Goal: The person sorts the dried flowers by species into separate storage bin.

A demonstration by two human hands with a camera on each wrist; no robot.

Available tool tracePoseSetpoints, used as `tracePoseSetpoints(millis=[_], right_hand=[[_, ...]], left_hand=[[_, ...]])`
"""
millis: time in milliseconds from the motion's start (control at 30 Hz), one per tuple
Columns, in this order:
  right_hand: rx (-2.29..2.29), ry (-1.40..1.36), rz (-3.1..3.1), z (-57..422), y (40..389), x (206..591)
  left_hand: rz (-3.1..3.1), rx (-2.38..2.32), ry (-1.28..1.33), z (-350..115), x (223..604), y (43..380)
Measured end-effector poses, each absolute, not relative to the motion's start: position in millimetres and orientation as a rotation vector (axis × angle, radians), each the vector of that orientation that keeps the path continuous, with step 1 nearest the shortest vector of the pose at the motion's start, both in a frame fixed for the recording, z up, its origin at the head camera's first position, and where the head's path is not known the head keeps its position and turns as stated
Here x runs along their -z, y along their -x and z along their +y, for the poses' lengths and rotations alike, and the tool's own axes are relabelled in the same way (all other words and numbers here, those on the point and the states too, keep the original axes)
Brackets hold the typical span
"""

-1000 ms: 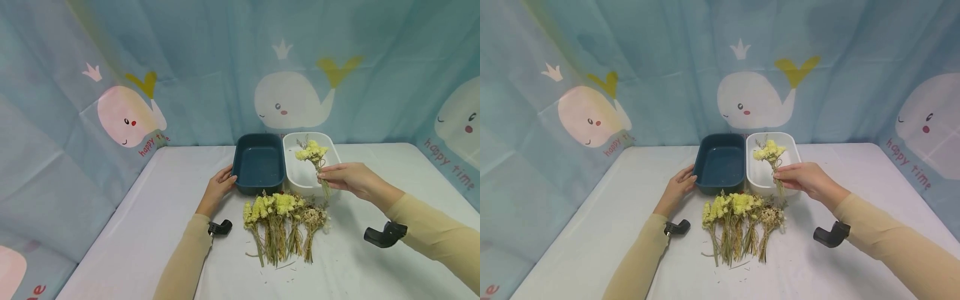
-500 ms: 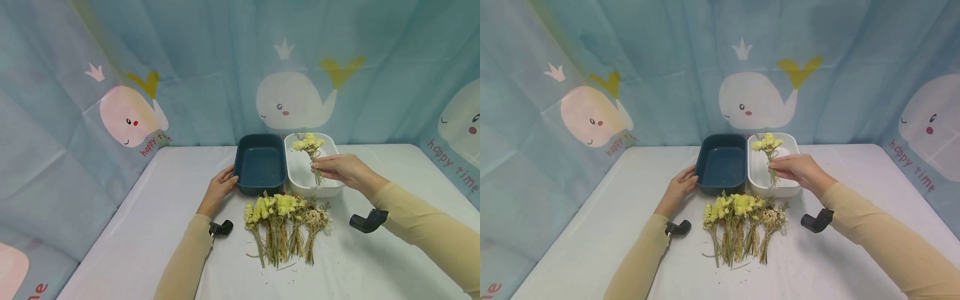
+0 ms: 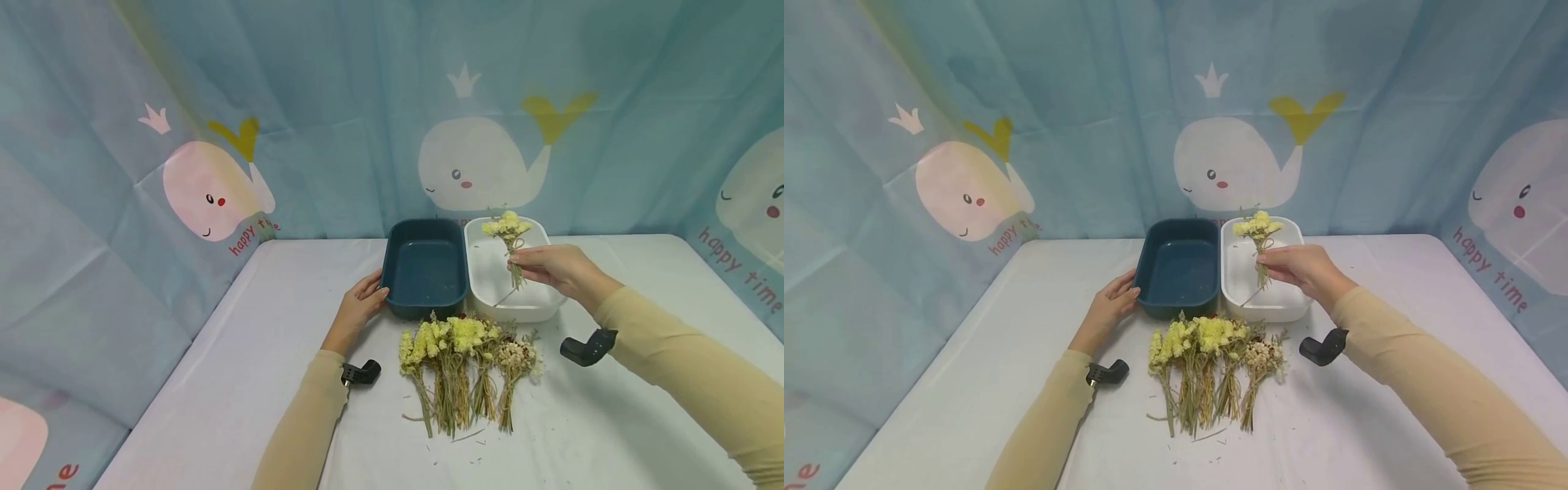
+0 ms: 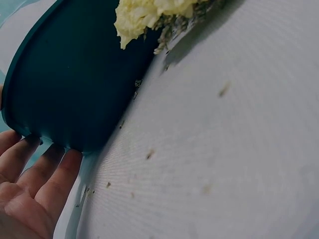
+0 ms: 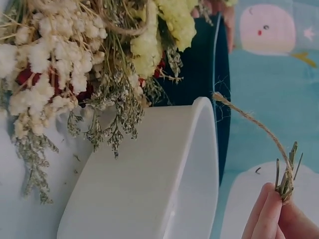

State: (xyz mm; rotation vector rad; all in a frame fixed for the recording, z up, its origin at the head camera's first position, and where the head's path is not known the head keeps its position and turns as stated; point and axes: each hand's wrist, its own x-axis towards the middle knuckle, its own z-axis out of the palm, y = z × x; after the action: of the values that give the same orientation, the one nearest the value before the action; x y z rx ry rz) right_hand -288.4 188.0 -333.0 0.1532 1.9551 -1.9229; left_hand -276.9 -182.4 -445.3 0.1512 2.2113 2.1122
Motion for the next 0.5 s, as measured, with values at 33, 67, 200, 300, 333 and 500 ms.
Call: tracePoseSetpoints(millis=[33,67,200,300,333,500], right_hand=[[1.921,-0.163,1.957,186.9,289.8,333.8],[1.925,-0.177,1.955,185.6,291.1,334.7],[1.915,-0.226,1.981,182.2,294.7,338.9],[1.908,-0.256,1.991,181.8,296.7,342.6],[1.909,-0.264,1.989,181.6,297.2,343.6],[1.925,-0.288,2.001,180.9,301.4,351.3]], left_hand=[[2.210,-2.115,-0.155,-182.8,445.3,276.7],[2.206,-2.118,-0.149,-183.0,445.2,276.3],[2.201,-2.118,-0.156,-182.2,445.2,275.2],[2.203,-2.107,-0.160,-180.0,445.0,274.6],[2.202,-2.108,-0.155,-179.4,445.1,274.6],[2.203,-2.125,-0.149,-177.1,444.1,273.8]])
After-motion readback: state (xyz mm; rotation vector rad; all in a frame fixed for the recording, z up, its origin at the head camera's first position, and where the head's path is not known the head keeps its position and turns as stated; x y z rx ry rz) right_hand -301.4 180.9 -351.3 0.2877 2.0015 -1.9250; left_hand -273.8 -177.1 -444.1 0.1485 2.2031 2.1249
